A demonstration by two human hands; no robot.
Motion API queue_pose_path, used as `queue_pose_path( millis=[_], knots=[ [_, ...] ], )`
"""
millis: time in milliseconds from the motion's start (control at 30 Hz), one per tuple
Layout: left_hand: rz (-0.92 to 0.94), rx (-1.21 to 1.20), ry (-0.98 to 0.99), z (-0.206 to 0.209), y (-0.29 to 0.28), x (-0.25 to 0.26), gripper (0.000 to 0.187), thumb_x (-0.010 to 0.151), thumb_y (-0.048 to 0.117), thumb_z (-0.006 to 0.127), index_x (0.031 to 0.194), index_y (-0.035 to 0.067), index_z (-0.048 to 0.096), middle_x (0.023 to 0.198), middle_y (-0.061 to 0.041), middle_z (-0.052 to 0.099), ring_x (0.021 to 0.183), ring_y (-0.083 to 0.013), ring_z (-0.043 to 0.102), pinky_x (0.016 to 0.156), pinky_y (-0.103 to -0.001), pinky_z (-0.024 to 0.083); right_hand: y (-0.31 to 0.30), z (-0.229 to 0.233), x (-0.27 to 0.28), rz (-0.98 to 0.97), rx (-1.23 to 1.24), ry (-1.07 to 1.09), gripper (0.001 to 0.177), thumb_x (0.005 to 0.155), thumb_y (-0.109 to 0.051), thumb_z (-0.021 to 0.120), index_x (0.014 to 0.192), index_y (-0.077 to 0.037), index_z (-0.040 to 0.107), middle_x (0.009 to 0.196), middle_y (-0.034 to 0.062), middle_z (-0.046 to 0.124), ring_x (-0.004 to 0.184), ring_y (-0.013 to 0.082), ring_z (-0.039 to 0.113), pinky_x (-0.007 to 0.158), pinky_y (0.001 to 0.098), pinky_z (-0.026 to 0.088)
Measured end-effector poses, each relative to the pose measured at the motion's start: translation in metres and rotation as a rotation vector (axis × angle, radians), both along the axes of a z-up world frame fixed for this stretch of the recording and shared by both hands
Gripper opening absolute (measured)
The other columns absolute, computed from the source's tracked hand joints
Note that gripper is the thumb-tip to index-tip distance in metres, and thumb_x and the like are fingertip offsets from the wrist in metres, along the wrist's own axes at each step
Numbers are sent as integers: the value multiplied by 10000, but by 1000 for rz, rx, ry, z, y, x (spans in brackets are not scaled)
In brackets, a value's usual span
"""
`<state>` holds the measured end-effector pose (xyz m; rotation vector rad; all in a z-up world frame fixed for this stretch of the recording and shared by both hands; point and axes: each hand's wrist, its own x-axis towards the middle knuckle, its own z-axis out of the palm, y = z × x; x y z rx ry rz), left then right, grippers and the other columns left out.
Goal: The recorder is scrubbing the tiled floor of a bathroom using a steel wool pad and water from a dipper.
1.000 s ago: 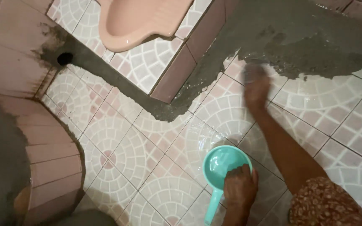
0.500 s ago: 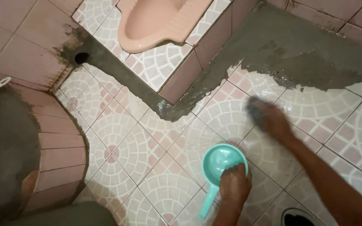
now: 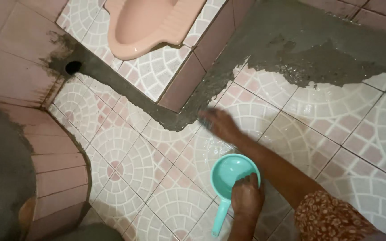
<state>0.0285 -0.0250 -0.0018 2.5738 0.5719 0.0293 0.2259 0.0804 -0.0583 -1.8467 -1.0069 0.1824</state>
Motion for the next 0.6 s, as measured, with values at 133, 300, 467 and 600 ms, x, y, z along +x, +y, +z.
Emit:
queue_pose_path(
  millis=[133,300,467,600],
  knots=[
    [17,-46,75,5,2,0,191,864,166,754,900,35,620,856,-199,703,805,-392,685,721,-504,548,-58,15,-9,199,119,-191,687,723,-33,741,1384,-155,600,1273,227,645,1114,426,637,916,490,528],
    [26,-52,55,5,0,1,181,870,169,752,898,39,629,851,-192,708,798,-385,689,726,-501,548,-164,-1,56,-81,-335,12,562,916,-228,772,1429,-203,543,1401,164,590,1103,366,652,921,451,556],
    [9,11,124,0,1,3,220,860,185,756,948,28,630,829,-181,704,759,-384,683,683,-486,549,-206,-16,108,-755,-138,-109,592,938,-202,637,1512,-121,517,1436,250,547,1248,408,554,1048,468,462],
    [43,23,174,-4,4,2,191,928,213,737,880,64,627,804,-164,699,748,-369,686,696,-480,551,-102,22,88,-1055,420,728,471,1110,-350,471,1421,-10,566,1420,204,658,1292,322,636,1183,414,516]
  ],
)
